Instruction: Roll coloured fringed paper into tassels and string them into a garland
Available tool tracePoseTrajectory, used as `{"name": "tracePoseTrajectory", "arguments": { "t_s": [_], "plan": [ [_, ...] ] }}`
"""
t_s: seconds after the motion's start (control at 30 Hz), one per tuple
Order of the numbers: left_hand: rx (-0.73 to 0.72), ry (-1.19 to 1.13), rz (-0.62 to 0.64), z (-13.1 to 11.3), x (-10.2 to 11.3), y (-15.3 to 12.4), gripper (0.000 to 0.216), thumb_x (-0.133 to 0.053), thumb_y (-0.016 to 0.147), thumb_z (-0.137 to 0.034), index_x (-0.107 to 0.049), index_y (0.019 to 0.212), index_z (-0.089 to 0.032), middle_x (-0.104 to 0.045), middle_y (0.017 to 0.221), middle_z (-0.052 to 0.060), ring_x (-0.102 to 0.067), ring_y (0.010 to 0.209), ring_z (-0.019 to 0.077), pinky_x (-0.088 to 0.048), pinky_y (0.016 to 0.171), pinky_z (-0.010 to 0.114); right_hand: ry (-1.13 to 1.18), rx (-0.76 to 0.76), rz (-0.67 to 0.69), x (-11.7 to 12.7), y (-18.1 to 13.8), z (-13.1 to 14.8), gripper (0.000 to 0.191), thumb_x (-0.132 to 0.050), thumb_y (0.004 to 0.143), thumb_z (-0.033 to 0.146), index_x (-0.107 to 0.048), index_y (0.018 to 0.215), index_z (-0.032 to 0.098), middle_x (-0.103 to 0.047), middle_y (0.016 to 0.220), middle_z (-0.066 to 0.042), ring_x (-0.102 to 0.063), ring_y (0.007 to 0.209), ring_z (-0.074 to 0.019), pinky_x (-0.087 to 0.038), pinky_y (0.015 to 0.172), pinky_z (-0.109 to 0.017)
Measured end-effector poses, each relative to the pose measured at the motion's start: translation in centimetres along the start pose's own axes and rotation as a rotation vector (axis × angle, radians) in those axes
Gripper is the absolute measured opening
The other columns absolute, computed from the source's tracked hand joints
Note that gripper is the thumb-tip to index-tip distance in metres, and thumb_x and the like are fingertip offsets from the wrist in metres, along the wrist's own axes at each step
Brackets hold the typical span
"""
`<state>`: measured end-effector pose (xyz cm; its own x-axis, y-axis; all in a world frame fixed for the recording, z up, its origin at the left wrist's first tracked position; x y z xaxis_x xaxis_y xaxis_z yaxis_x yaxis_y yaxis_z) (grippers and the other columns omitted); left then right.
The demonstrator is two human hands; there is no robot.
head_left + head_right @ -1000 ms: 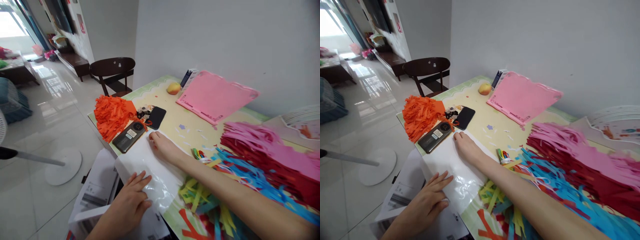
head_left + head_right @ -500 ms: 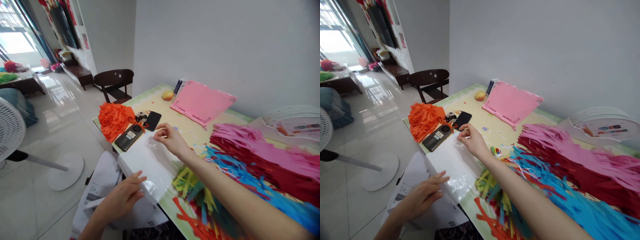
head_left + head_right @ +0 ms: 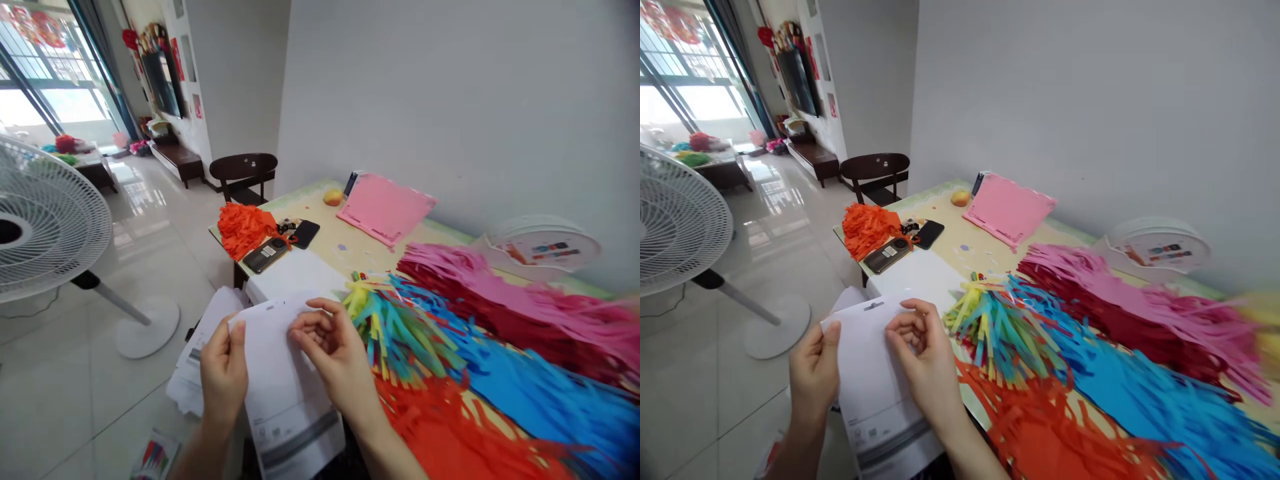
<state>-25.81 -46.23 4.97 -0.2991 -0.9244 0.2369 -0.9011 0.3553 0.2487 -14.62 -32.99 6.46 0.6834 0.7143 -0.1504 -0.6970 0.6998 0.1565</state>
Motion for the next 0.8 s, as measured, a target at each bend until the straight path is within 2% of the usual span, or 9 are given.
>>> {"name": "tracePoseTrajectory", "arguments": {
  "t_s": [0.23,0.33,0.4,0.47,0.5,0.6,0.67,0.73,0.8],
  "plan": [
    [-0.047,-0.024,-0.006,-2.4,-0.3,-3.0,0.037,-0.050,0.091,-0.043,-0.071,0.099,-0.014,-0.071,0.085,0.006,-0.062,0.071,0.0175,-0.049,0.066,0.024,-0.131,0.083,-0.040,0.7,-1.8,1.3,0.034,-0.061,0.084,0.021,-0.045,0.113,0.025,-0.062,0.083,0.000,-0.061,0.074,-0.0142,-0.050,0.064,-0.025],
    [-0.034,-0.067,-0.019,-2.0,-0.4,-4.0,0.036,-0.055,0.088,-0.044,-0.071,0.097,-0.013,-0.072,0.086,0.006,-0.064,0.074,0.0184,-0.050,0.066,0.023,-0.344,0.181,-0.065,0.9,-2.0,2.3,0.035,-0.058,0.086,0.020,-0.046,0.118,0.024,-0.062,0.087,-0.003,-0.061,0.074,-0.0163,-0.051,0.066,-0.029],
    [0.010,-0.136,-0.036,-1.3,-0.2,-4.0,0.036,-0.059,0.085,-0.045,-0.071,0.096,-0.013,-0.072,0.083,0.006,-0.065,0.074,0.0183,-0.050,0.064,0.022,-0.543,0.270,-0.126,1.8,-2.2,2.8,0.040,-0.061,0.084,0.023,-0.047,0.122,0.024,-0.061,0.105,-0.009,-0.061,0.087,-0.0216,-0.052,0.077,-0.038],
    [0.095,-0.270,-0.078,-0.1,0.2,-3.1,0.035,-0.063,0.083,-0.045,-0.071,0.094,-0.013,-0.072,0.078,0.004,-0.065,0.069,0.0174,-0.050,0.061,0.022,-0.673,0.281,-0.175,3.6,-2.7,2.6,0.050,-0.067,0.080,0.029,-0.048,0.126,0.022,-0.057,0.120,-0.015,-0.058,0.102,-0.0280,-0.049,0.087,-0.046],
    [0.150,-0.361,-0.119,0.6,0.4,-2.3,0.034,-0.065,0.081,-0.045,-0.070,0.092,-0.013,-0.072,0.076,0.004,-0.065,0.066,0.0167,-0.051,0.060,0.022,-0.680,0.234,-0.143,4.6,-3.1,2.1,0.056,-0.069,0.078,0.032,-0.047,0.129,0.021,-0.057,0.122,-0.015,-0.058,0.105,-0.0296,-0.049,0.088,-0.048],
    [0.327,-0.658,-0.263,2.8,0.4,0.9,0.027,-0.068,0.079,-0.038,-0.068,0.086,-0.012,-0.073,0.077,0.004,-0.065,0.063,0.0148,-0.053,0.061,0.023,-0.544,0.034,0.187,6.3,-4.6,0.1,0.061,-0.067,0.081,0.033,-0.044,0.136,0.022,-0.063,0.121,-0.012,-0.063,0.105,-0.0273,-0.053,0.087,-0.043],
    [0.417,-0.794,-0.277,4.0,-0.8,3.1,0.024,-0.064,0.084,-0.035,-0.068,0.089,-0.013,-0.074,0.087,0.007,-0.068,0.071,0.0150,-0.054,0.067,0.024,-0.503,0.022,0.317,6.2,-5.5,0.2,0.053,-0.060,0.085,0.026,-0.047,0.136,0.024,-0.061,0.128,-0.010,-0.061,0.113,-0.0260,-0.051,0.093,-0.041],
    [0.450,-0.861,-0.197,4.7,-2.6,4.6,0.028,-0.054,0.090,-0.039,-0.066,0.100,-0.016,-0.071,0.105,0.010,-0.068,0.087,0.0168,-0.055,0.077,0.028,-0.592,0.095,0.260,5.2,-5.1,1.3,0.054,-0.053,0.086,0.015,-0.046,0.138,0.025,-0.059,0.132,-0.008,-0.058,0.118,-0.0258,-0.049,0.097,-0.042],
    [0.437,-0.875,-0.120,5.2,-4.3,5.3,0.033,-0.048,0.093,-0.044,-0.062,0.112,-0.021,-0.063,0.123,0.011,-0.065,0.102,0.0189,-0.053,0.085,0.033,-0.772,0.178,0.185,3.4,-3.5,2.6,0.064,-0.049,0.083,0.007,-0.039,0.144,0.025,-0.060,0.130,-0.010,-0.059,0.116,-0.0263,-0.049,0.096,-0.044]
  ]
}}
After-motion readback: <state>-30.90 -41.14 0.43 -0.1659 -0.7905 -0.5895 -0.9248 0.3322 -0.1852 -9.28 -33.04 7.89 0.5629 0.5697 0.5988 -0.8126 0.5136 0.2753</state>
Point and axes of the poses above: each hand's wrist, its own y-axis towards the middle knuckle, its own x-axis out of the back of the hand, z = x × y, the point moved 5 cm from there along y, towards the middle knuckle
